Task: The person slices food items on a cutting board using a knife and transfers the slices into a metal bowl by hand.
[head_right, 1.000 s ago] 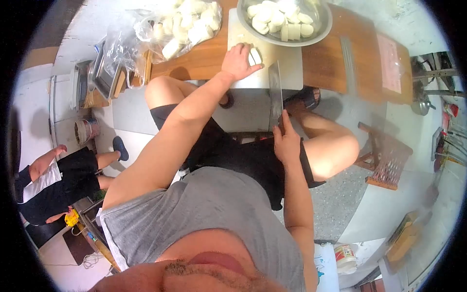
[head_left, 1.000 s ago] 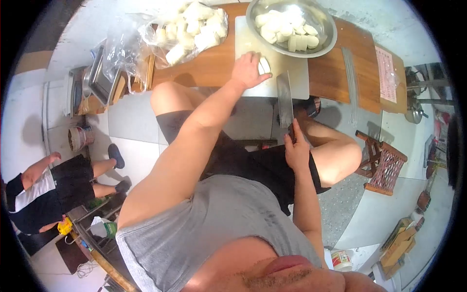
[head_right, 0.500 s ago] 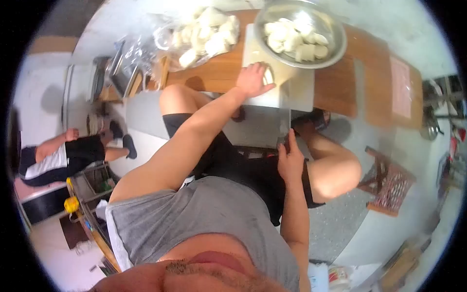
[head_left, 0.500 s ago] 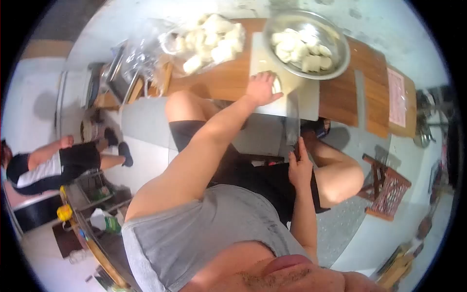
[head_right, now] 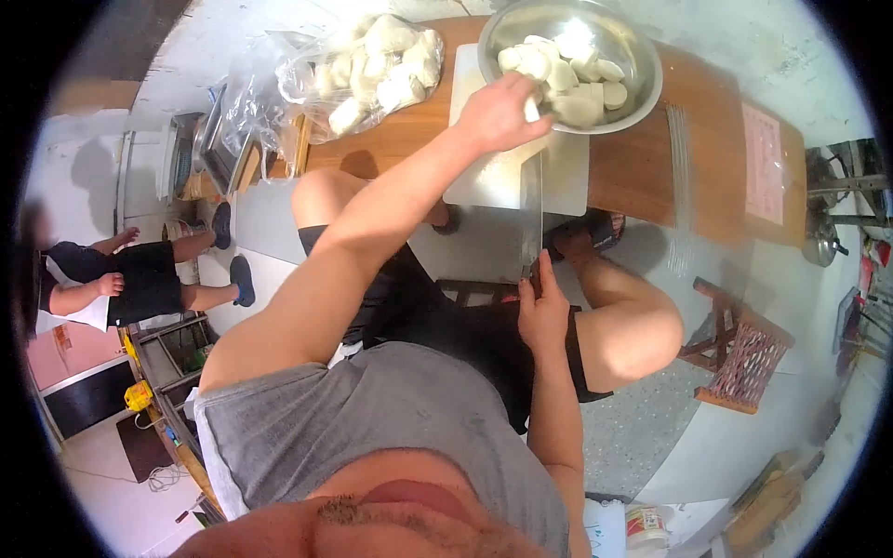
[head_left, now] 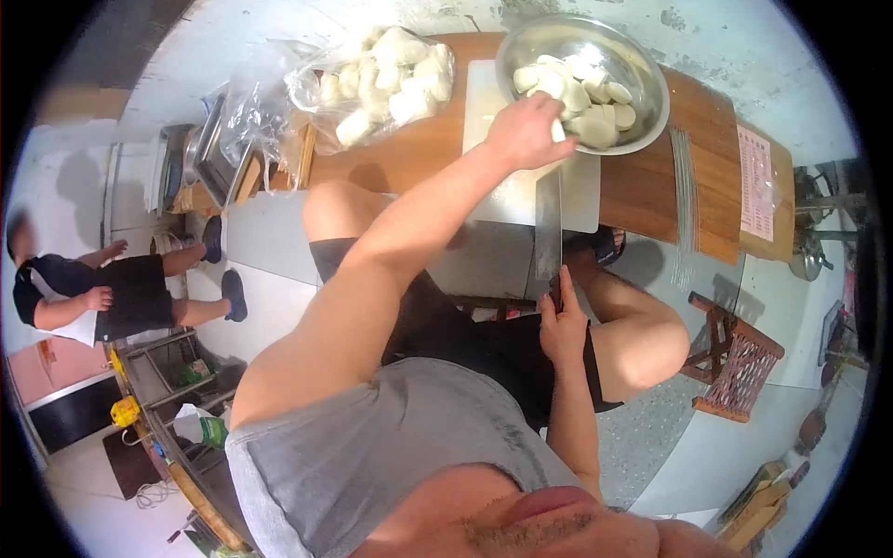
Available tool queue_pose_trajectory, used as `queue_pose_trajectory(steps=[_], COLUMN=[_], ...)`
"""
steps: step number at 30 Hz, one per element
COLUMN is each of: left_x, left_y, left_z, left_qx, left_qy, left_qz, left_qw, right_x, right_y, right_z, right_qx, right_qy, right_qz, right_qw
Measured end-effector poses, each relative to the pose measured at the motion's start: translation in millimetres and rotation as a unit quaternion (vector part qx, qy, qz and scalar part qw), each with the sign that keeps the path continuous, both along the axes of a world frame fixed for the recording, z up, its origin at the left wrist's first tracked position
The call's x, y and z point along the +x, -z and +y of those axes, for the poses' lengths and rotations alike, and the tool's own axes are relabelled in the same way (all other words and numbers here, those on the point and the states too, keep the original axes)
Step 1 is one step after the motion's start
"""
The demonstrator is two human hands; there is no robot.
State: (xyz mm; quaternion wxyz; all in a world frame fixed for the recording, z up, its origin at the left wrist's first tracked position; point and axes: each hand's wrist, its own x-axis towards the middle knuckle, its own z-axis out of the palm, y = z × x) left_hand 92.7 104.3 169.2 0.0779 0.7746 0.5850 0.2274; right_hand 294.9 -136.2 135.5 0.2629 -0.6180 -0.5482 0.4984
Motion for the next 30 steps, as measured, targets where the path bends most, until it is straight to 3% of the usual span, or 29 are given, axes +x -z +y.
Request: queue_pose_trajectory(steps=[2,8,12,16,18,22,27,30], left_x=[13.4,-5.2,-9.3,34.1,61.3,90.1,107.0,98.4], left_y=[3.4,2.7,0.7,-13.3,-29.4,7.8,24.3,32.6], left_z=[14.5,-22.1,-14.4,38.9,55.1,92.6,100.5,82.3], left_qx=[-0.067,-0.046,-0.06,-0.062,-0.147,-0.138,-0.098,0.087], left_qy=[0.046,-0.041,-0.045,-0.023,-0.018,0.023,0.061,0.075], left_qz=[0.093,-0.048,-0.052,-0.053,-0.065,0.008,0.086,0.033], left_qw=[0.992,0.997,0.996,0.996,0.987,0.99,0.99,0.993], right_x=[0.8,6.6,4.3,5.6,4.4,0.6,2.4,1.7], right_y=[-7.0,-3.5,10.6,-1.9,-15.1,7.7,4.6,2.0], right_z=[1.3,1.9,-2.3,0.5,5.5,-1.9,0.4,3.3], right_qx=[-0.018,-0.022,0.04,-0.02,-0.064,0.027,0.026,-0.036], right_qy=[0.005,0.018,0.018,0.006,-0.002,-0.006,-0.008,0.009], right_qz=[0.004,0.032,0.019,0.012,0.019,0.015,0.007,0.039], right_qw=[1.0,0.999,0.999,1.0,0.998,0.999,1.0,0.999])
